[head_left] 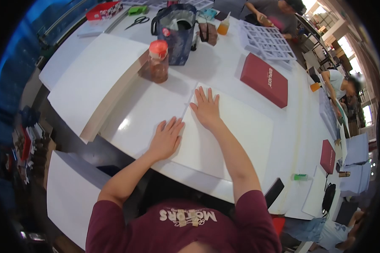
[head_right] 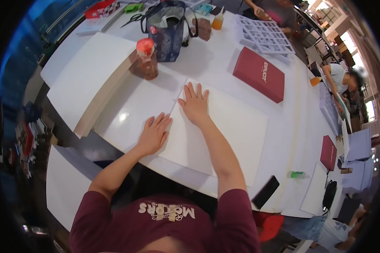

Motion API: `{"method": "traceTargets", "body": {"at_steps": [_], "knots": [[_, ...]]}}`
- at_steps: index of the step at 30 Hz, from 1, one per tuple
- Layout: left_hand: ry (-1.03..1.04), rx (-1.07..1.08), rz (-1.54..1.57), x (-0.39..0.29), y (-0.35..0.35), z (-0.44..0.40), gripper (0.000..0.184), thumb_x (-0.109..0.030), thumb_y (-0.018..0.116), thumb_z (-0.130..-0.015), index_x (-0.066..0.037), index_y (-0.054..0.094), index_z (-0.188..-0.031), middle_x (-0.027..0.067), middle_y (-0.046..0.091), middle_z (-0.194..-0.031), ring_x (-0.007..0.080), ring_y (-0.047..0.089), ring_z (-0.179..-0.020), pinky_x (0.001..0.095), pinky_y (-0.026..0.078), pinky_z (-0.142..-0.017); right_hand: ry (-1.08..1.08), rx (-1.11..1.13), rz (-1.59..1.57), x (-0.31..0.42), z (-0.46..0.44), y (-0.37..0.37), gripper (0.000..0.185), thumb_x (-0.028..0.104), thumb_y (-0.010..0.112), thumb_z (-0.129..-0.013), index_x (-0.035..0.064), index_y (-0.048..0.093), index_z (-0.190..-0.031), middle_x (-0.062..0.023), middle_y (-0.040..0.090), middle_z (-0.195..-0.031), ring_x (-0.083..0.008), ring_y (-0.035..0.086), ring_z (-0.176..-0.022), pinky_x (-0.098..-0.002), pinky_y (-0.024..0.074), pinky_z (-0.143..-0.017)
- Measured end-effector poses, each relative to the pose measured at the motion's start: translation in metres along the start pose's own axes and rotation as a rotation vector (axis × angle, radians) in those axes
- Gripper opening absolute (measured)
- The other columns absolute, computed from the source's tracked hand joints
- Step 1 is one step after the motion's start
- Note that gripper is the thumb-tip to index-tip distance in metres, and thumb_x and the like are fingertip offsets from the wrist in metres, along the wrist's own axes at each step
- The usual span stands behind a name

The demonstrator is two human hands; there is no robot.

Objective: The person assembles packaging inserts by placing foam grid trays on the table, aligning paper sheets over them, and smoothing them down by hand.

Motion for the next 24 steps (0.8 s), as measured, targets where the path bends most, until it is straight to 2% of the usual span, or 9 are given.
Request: {"method": "traceTargets", "body": {"at_steps": [3,4,7,8,10,14,17,20,24], "knots": [[-0.095,-0.064,0.237,0.012,0.004,-0.001,0.049,-0.009,0.051,-0.094,-0.004,0.043,-0.142,0.0151,0.049,-0.144,0.0311,0.040,-0.137,0.0471,0.023,-0.115,-0.125,0.071,-0.037,0.031,0.050,-0.011,0.069,0.048,0.044,-0.100,0.0074,0.028,-0.154,-0.0110,0.021,-0.162,-0.0388,0.012,-0.150,-0.0635,0.0073,-0.117],[-0.095,-0.149,0.343,0.023,0.009,0.001,0.046,-0.002,0.048,-0.094,-0.004,0.045,-0.139,0.0152,0.057,-0.134,0.0313,0.049,-0.129,0.0425,0.031,-0.112,-0.171,0.106,-0.049,0.045,0.075,-0.016,0.070,0.048,0.045,-0.099,0.0075,0.029,-0.153,-0.0111,0.021,-0.162,-0.0391,0.012,-0.150,-0.0637,0.0073,-0.117],[-0.271,-0.265,0.772,0.036,0.009,0.006,0.040,-0.001,0.047,-0.093,-0.002,0.050,-0.134,0.0147,0.063,-0.125,0.0322,0.052,-0.123,0.0418,0.039,-0.104,-0.332,0.246,-0.079,0.093,0.147,-0.036,0.073,0.049,0.050,-0.097,0.0079,0.029,-0.153,-0.0113,0.019,-0.163,-0.0395,0.012,-0.150,-0.0637,0.0066,-0.117],[-0.241,-0.312,0.700,0.035,0.007,0.006,0.039,-0.001,0.046,-0.094,-0.003,0.051,-0.133,0.0136,0.067,-0.117,0.0315,0.055,-0.118,0.0405,0.043,-0.098,-0.384,0.272,-0.123,0.107,0.166,-0.043,0.074,0.049,0.051,-0.096,0.0081,0.028,-0.154,-0.0114,0.020,-0.163,-0.0397,0.011,-0.150,-0.0643,0.0065,-0.117],[-0.233,-0.301,0.664,0.035,0.014,0.008,0.037,-0.004,0.050,-0.094,-0.004,0.054,-0.131,0.0137,0.066,-0.119,0.0328,0.055,-0.117,0.0414,0.042,-0.099,-0.470,0.272,-0.203,0.121,0.199,-0.050,0.074,0.044,0.054,-0.096,0.0065,0.027,-0.154,-0.0131,0.021,-0.162,-0.0374,0.013,-0.150,-0.0605,0.0077,-0.119],[-0.076,-0.304,0.362,0.021,0.005,0.006,0.037,-0.013,0.062,-0.090,-0.004,0.057,-0.126,0.0151,0.064,-0.122,0.0355,0.055,-0.116,0.0434,0.041,-0.100,-0.193,0.265,-0.774,0.093,0.225,-0.050,0.070,0.036,0.054,-0.097,0.0007,0.028,-0.151,-0.0176,0.027,-0.159,-0.0326,0.019,-0.149,-0.0479,0.0110,-0.122],[0.100,-0.298,0.201,0.019,0.011,0.004,0.049,-0.018,0.073,-0.082,-0.003,0.057,-0.127,0.0178,0.062,-0.123,0.0374,0.054,-0.117,0.0459,0.041,-0.101,-0.061,0.145,-0.486,0.050,0.261,-0.052,0.070,0.036,0.054,-0.098,-0.0008,0.028,-0.151,-0.0196,0.027,-0.158,-0.0335,0.020,-0.149,-0.0482,0.0112,-0.121],[0.170,-0.296,0.152,0.029,0.022,0.000,0.047,-0.016,0.073,-0.083,-0.002,0.058,-0.126,0.0189,0.062,-0.123,0.0387,0.056,-0.115,0.0480,0.043,-0.099,0.202,0.066,-0.283,0.004,0.313,-0.058,0.072,0.039,0.054,-0.097,-0.0023,0.029,-0.150,-0.0230,0.026,-0.157,-0.0370,0.020,-0.149,-0.0509,0.0129,-0.120],[0.132,-0.248,0.075,0.018,0.018,0.005,0.042,-0.018,0.068,-0.088,-0.005,0.059,-0.127,0.0149,0.059,-0.129,0.0325,0.051,-0.123,0.0451,0.039,-0.101,0.611,-0.053,0.003,-0.046,0.387,-0.060,0.070,0.040,0.059,-0.094,-0.0012,0.037,-0.147,-0.0250,0.031,-0.154,-0.0421,0.025,-0.145,-0.0543,0.0194,-0.117]]}}
Point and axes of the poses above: each hand's wrist, its own z-axis away from the middle knuckle, its own y-axis out of the palm, x = y × z, the point moved 3 cm from there along -z, towards the middle knuckle
